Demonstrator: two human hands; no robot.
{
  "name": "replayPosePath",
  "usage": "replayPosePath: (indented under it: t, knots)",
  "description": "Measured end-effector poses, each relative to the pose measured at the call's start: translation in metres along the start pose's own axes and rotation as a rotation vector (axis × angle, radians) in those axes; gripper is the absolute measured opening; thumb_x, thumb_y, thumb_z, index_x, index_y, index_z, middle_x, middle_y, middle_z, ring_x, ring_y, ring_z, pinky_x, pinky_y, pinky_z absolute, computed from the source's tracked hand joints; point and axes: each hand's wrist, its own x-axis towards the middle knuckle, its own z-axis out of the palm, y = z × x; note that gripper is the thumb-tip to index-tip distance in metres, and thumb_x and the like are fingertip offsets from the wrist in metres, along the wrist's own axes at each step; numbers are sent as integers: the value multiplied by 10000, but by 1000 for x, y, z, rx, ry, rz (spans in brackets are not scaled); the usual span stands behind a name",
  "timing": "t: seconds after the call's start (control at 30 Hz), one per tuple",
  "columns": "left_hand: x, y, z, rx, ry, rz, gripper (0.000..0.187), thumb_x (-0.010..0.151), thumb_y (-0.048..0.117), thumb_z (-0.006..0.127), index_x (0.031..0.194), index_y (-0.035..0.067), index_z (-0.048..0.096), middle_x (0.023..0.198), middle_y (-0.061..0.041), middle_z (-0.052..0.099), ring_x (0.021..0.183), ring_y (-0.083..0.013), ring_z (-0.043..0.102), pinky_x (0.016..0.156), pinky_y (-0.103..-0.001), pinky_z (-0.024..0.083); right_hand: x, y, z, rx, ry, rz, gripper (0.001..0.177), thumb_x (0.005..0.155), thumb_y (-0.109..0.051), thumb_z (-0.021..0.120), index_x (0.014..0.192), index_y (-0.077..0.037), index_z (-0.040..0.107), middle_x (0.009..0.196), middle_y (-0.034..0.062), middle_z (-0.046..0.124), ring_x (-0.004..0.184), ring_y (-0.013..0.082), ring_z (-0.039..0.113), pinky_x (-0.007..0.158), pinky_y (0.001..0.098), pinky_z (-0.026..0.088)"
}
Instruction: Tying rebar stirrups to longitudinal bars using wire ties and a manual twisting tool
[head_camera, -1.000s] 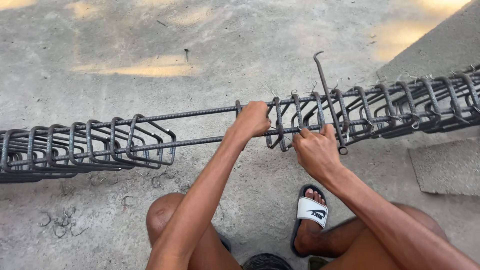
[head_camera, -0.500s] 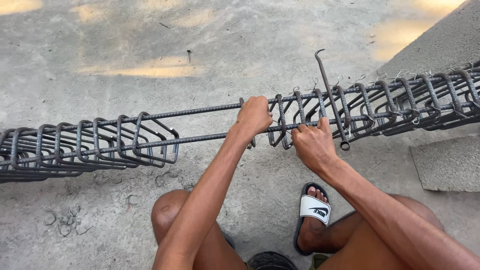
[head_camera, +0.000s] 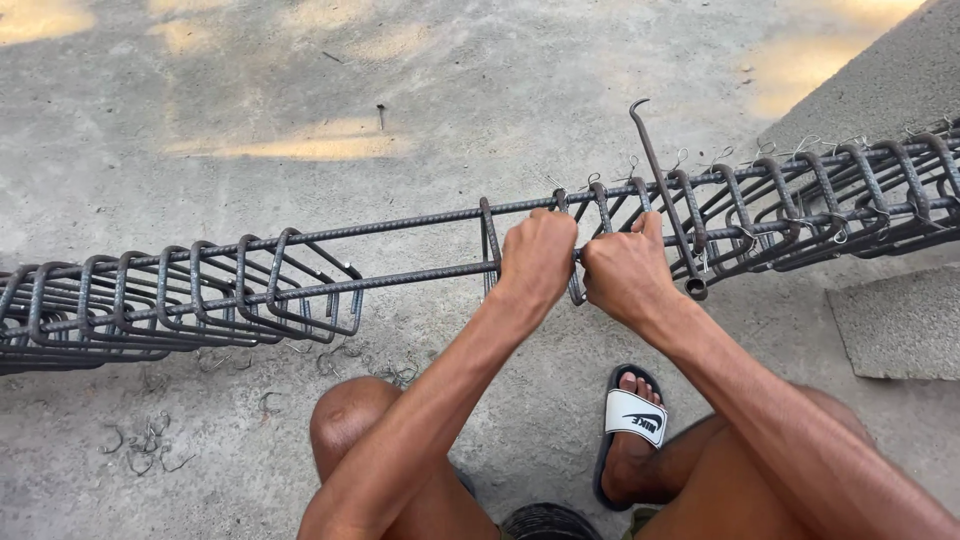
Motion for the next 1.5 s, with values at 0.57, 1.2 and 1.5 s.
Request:
replayPosePath:
  t: [0.57,1.2,1.5]
  knots:
    - [-9,-1,20,275,93,-61,830,557,708,812,938,0,606,921,-63,489,711,-341,711,661,-495,618,8,10,-51,410,-318,298,248,816,-364,742,1045,-269,760,746,-1,791,977,333,750,931,477,482]
    - [-13,1,14,142,28,57,544,775,456,737,935,-57,649,853,-120,534,793,-385,715,794,-504,581,-32,73,-68,319,-257,542,395,948,-447,571,1270,-275,721,945,44,812,1028,445,722,933,577,545]
    - [-7,11,28,115,-5,50,420,858,358,660,884,-61,665,781,-81,534,707,-369,730,715,-529,596,-36,76,-53,245,-383,563,572,929,-438,567,1457,-218,578,1122,257,769,1109,516,694,959,620,510]
